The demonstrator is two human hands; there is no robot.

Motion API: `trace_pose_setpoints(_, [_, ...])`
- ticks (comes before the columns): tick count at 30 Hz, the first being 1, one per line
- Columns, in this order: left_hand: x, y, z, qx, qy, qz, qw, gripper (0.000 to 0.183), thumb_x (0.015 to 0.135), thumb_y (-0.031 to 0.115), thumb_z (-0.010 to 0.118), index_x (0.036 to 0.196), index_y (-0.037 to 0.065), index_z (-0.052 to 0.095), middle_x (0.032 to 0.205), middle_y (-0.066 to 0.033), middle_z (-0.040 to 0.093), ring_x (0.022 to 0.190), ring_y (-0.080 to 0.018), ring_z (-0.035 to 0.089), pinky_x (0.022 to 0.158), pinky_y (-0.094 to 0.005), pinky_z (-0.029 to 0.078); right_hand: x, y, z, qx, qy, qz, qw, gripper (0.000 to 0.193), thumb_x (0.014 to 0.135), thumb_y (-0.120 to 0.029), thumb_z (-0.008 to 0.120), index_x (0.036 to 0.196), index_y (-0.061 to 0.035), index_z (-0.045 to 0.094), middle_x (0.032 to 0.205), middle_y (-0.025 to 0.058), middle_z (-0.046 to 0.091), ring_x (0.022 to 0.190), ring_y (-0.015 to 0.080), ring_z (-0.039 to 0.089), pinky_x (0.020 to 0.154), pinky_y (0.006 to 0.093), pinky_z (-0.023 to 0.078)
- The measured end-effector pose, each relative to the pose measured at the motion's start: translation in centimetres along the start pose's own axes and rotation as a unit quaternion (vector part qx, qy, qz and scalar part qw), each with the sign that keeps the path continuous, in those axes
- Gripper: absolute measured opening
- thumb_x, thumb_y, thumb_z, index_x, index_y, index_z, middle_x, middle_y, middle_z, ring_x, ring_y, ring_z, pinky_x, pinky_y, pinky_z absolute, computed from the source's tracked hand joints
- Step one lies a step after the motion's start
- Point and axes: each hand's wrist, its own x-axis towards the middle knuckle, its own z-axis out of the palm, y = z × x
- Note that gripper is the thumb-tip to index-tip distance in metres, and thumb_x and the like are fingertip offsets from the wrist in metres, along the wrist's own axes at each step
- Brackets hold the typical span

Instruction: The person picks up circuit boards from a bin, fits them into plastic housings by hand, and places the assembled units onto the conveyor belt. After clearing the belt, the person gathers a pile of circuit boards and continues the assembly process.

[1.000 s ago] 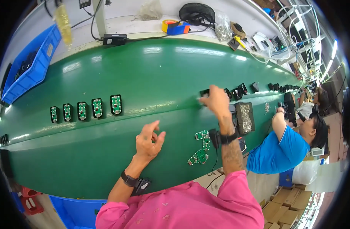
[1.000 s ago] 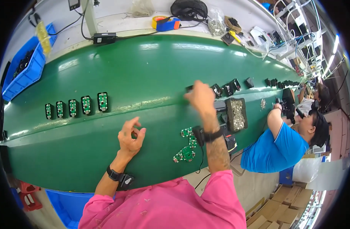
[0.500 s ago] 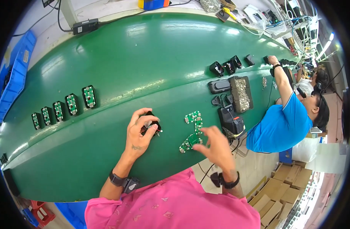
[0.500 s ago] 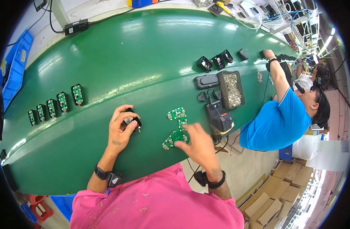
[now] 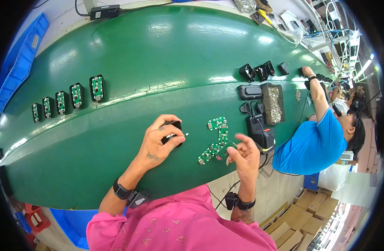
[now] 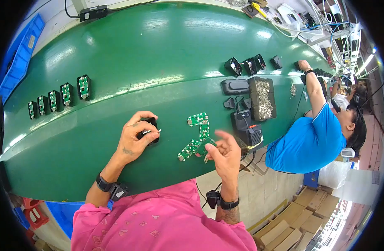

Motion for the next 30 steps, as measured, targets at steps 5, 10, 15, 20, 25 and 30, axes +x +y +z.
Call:
trace_pose_setpoints(5, [-1.0, 1.8, 2.3, -0.07, -0.076, -0.062, 0.993, 0.007, 0.088, 0.009, 0.068, 0.088, 0.002, 0.067, 0.109, -0.0101, 0.062, 0.082, -0.0129, 0.059, 0.073, -0.0271, 0.048, -0.4, 0.7, 3.0, 0.103, 0.006, -0.056, 0.993, 0.02, 0.091, 0.004, 0.064, 0.111, 0.0068, 0.063, 0.093, 0.0098, 0.07, 0.074, 0.0138, 0.068, 0.067, 0.0255, 0.057])
trace_pose_setpoints(10, [-1.7, 1.2, 4.0, -0.186, -0.066, -0.122, 0.973, 0.014, 0.093, 0.013, 0.066, 0.09, -0.001, 0.064, 0.093, -0.0043, 0.063, 0.081, -0.011, 0.06, 0.071, -0.0254, 0.047, -1.4, 0.5, 6.1, 0.129, -0.014, -0.102, 0.986, 0.018, 0.09, 0.006, 0.064, 0.107, 0.0053, 0.064, 0.098, 0.0111, 0.07, 0.086, 0.0157, 0.069, 0.079, 0.0292, 0.058])
trace_pose_setpoints(15, [-1.5, 0.9, 3.6, -0.313, -0.051, -0.218, 0.923, 0.01, 0.093, 0.01, 0.066, 0.092, 0.001, 0.064, 0.088, -0.003, 0.063, 0.076, -0.0093, 0.062, 0.07, -0.0237, 0.05, -1.4, 0.4, 6.8, 0.116, -0.072, -0.116, 0.984, 0.02, 0.085, 0.011, 0.066, 0.103, 0.003, 0.066, 0.105, 0.0139, 0.067, 0.098, 0.0173, 0.065, 0.084, 0.0268, 0.053])
trace_pose_setpoints(20, [-1.4, 0.6, 3.7, -0.295, -0.037, -0.172, 0.939, 0.01, 0.095, 0.01, 0.064, 0.091, 0.0, 0.063, 0.095, -0.0043, 0.063, 0.082, -0.0115, 0.064, 0.073, -0.0261, 0.052, -1.0, 1.1, 6.7, 0.08, -0.061, -0.173, 0.98, 0.019, 0.084, 0.011, 0.067, 0.1, 0.0018, 0.068, 0.099, 0.0069, 0.059, 0.085, 0.012, 0.058, 0.073, 0.0237, 0.049])
trace_pose_setpoints(25, [-1.6, -0.4, 3.9, -0.317, -0.077, -0.172, 0.929, 0.013, 0.095, 0.012, 0.066, 0.092, 0.0, 0.063, 0.106, -0.0073, 0.062, 0.084, -0.0125, 0.064, 0.074, -0.0266, 0.052, -1.0, 2.0, 6.1, 0.148, -0.033, -0.124, 0.981, 0.017, 0.083, 0.01, 0.068, 0.098, 0.0012, 0.069, 0.097, 0.0044, 0.056, 0.081, 0.01, 0.054, 0.067, 0.0221, 0.045])
trace_pose_setpoints(30, [-1.4, -0.1, 3.8, -0.308, -0.075, -0.194, 0.928, 0.014, 0.094, 0.013, 0.067, 0.09, 0.0, 0.063, 0.107, -0.0073, 0.062, 0.082, -0.0116, 0.064, 0.074, -0.0264, 0.052, -1.1, 1.6, 6.5, 0.143, -0.075, -0.123, 0.979, 0.017, 0.084, 0.01, 0.069, 0.099, 0.0016, 0.07, 0.096, 0.0046, 0.056, 0.082, 0.0104, 0.056, 0.069, 0.0224, 0.046])
